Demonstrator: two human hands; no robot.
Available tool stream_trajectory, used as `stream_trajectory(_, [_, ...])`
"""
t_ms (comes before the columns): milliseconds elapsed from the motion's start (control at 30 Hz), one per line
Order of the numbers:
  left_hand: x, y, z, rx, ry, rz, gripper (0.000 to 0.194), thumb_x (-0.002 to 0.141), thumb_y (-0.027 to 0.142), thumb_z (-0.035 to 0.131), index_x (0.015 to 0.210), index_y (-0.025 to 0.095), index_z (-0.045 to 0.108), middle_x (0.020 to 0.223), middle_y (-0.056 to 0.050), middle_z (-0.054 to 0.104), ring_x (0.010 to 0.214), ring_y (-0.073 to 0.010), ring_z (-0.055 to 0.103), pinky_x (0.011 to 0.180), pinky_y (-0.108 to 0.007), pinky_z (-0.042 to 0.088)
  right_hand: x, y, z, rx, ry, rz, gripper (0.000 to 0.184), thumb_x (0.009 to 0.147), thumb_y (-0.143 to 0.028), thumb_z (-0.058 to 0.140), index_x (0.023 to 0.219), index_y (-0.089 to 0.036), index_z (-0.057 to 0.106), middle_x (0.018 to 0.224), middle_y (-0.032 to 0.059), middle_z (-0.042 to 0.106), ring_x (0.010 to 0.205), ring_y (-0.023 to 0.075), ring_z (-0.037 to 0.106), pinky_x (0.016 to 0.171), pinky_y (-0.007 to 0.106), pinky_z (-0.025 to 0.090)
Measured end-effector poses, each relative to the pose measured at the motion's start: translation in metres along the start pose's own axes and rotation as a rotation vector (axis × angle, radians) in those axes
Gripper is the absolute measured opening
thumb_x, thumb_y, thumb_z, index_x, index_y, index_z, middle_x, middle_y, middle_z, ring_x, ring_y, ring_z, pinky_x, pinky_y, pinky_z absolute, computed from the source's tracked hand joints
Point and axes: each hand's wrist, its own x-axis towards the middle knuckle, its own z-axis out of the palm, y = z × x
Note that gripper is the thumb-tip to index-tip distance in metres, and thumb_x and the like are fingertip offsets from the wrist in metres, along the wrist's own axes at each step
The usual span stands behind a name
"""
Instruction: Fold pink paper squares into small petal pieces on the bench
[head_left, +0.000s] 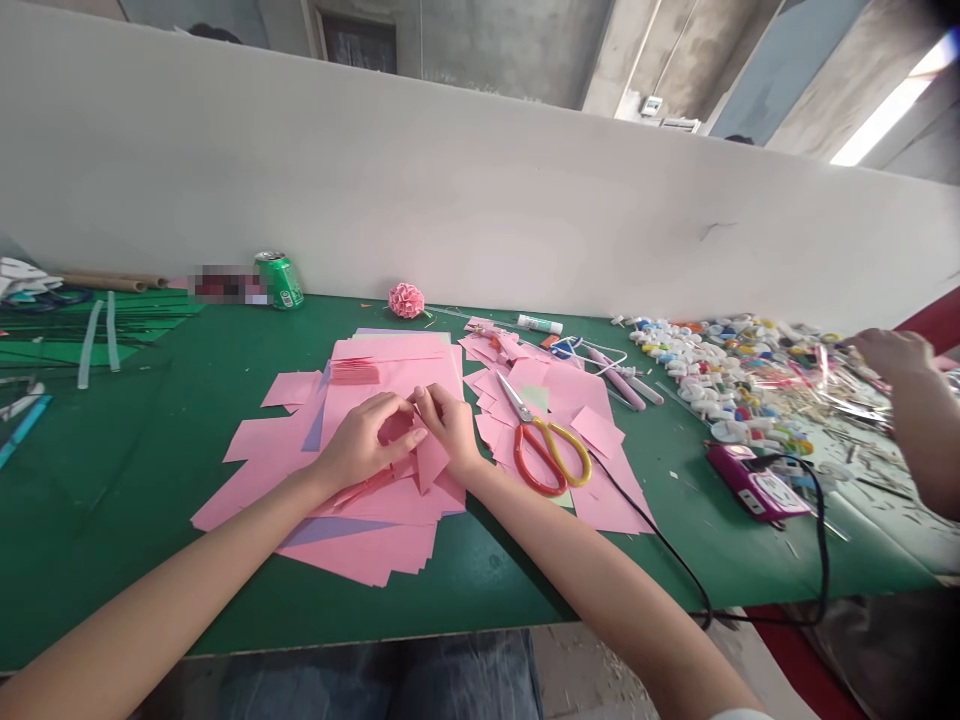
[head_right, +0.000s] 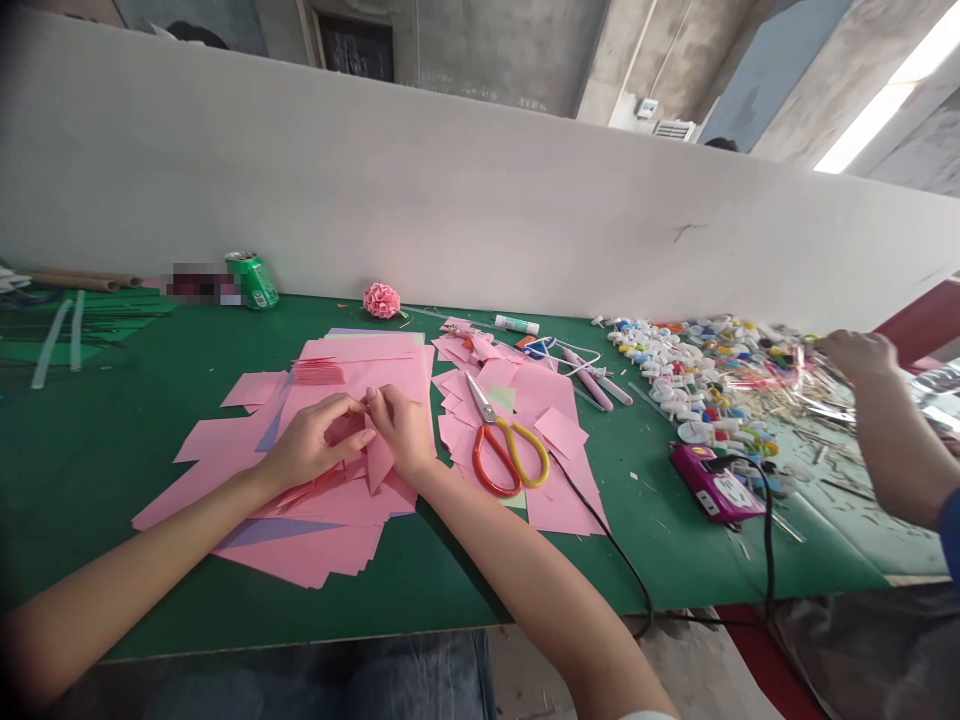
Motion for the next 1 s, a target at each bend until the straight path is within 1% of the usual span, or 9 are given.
stream_trajectory(67, [-0.001, -0.001, 0.001, 0.029, -0.024, 0.026, 0.038, 0.081, 0.050, 0.065, 0.102, 0.020, 0.055, 0.099, -0.006, 0.063, 0.091, -0.0242, 0.060, 0.080, -0.037, 0.049, 0.000, 0.001, 0.002, -0.010, 0.040, 0.003, 0.040, 0.096, -0.050, 0.039, 0.082, -0.020, 0.061, 0.069, 0.0001, 0.063, 0.059, 0.0128, 0.056, 0.058, 0.023, 0.039])
stream_trajectory(167, [-0.004, 0.000, 0.006, 0.092, -0.021, 0.115, 0.073, 0.068, 0.053, 0.076, 0.125, 0.021, 0.043, 0.116, -0.011, 0.058, 0.102, -0.0290, 0.058, 0.086, -0.044, 0.049, 0.003, 0.005, 0.004, 0.015, 0.137, 0.056, 0.036, 0.096, -0.048, 0.039, 0.083, -0.021, 0.060, 0.073, 0.0011, 0.065, 0.064, 0.0145, 0.060, 0.061, 0.025, 0.042])
stream_trajectory(233, [-0.005, 0.003, 0.011, 0.118, 0.003, 0.169, 0.083, 0.069, 0.048, 0.077, 0.135, 0.021, 0.033, 0.121, -0.013, 0.055, 0.104, -0.0297, 0.057, 0.088, -0.047, 0.049, 0.006, 0.008, 0.005, 0.047, 0.210, 0.098, 0.035, 0.096, -0.047, 0.038, 0.086, -0.021, 0.060, 0.080, 0.0019, 0.067, 0.068, 0.0148, 0.061, 0.064, 0.026, 0.043])
stream_trajectory(367, [-0.007, 0.008, 0.016, 0.096, 0.049, 0.186, 0.064, 0.083, 0.029, 0.063, 0.138, 0.024, 0.031, 0.118, -0.012, 0.057, 0.104, -0.0260, 0.060, 0.088, -0.044, 0.051, 0.007, 0.012, 0.005, 0.105, 0.248, 0.125, 0.037, 0.097, -0.047, 0.037, 0.087, -0.021, 0.061, 0.085, 0.0021, 0.067, 0.073, 0.0148, 0.061, 0.069, 0.026, 0.044])
stream_trajectory(500, [-0.006, 0.004, 0.011, 0.080, 0.098, 0.093, 0.052, 0.089, 0.024, 0.053, 0.137, 0.023, 0.036, 0.116, -0.011, 0.062, 0.106, -0.0242, 0.061, 0.089, -0.040, 0.051, 0.007, 0.010, 0.003, 0.110, 0.259, 0.141, 0.044, 0.097, -0.050, 0.033, 0.085, -0.020, 0.063, 0.077, 0.0019, 0.064, 0.070, 0.0150, 0.058, 0.069, 0.026, 0.043])
stream_trajectory(633, [-0.001, -0.003, 0.005, 0.058, 0.138, -0.034, 0.021, 0.093, 0.030, 0.047, 0.109, 0.021, 0.059, 0.109, -0.007, 0.069, 0.097, -0.0221, 0.065, 0.086, -0.035, 0.051, 0.006, 0.007, 0.001, 0.100, 0.237, 0.154, 0.047, 0.096, -0.052, 0.032, 0.085, -0.019, 0.065, 0.073, 0.0009, 0.062, 0.064, 0.0137, 0.053, 0.064, 0.026, 0.040])
stream_trajectory(700, [0.000, -0.005, 0.002, 0.012, 0.160, -0.071, 0.020, 0.094, 0.033, 0.048, 0.098, 0.021, 0.063, 0.103, -0.006, 0.071, 0.090, -0.0207, 0.066, 0.081, -0.031, 0.052, 0.006, 0.005, 0.001, 0.113, 0.193, 0.138, 0.044, 0.095, -0.053, 0.038, 0.084, -0.019, 0.064, 0.073, 0.0002, 0.062, 0.063, 0.0130, 0.052, 0.062, 0.025, 0.040])
stream_trajectory(833, [0.002, -0.006, 0.000, -0.052, 0.228, -0.151, 0.022, 0.092, 0.038, 0.052, 0.101, 0.021, 0.063, 0.103, -0.005, 0.070, 0.094, -0.0207, 0.065, 0.079, -0.029, 0.050, 0.004, 0.002, 0.001, 0.179, 0.085, 0.074, 0.039, 0.091, -0.053, 0.046, 0.078, -0.019, 0.059, 0.071, -0.0010, 0.061, 0.064, 0.0125, 0.055, 0.063, 0.023, 0.042])
stream_trajectory(1000, [0.002, -0.008, -0.002, -0.067, 0.291, -0.209, 0.024, 0.090, 0.043, 0.053, 0.097, 0.021, 0.060, 0.096, -0.004, 0.068, 0.086, -0.0193, 0.062, 0.079, -0.029, 0.047, 0.005, 0.003, 0.001, 0.204, 0.081, 0.099, 0.041, 0.091, -0.055, 0.045, 0.072, -0.019, 0.053, 0.060, -0.0035, 0.053, 0.052, 0.0107, 0.051, 0.054, 0.022, 0.039])
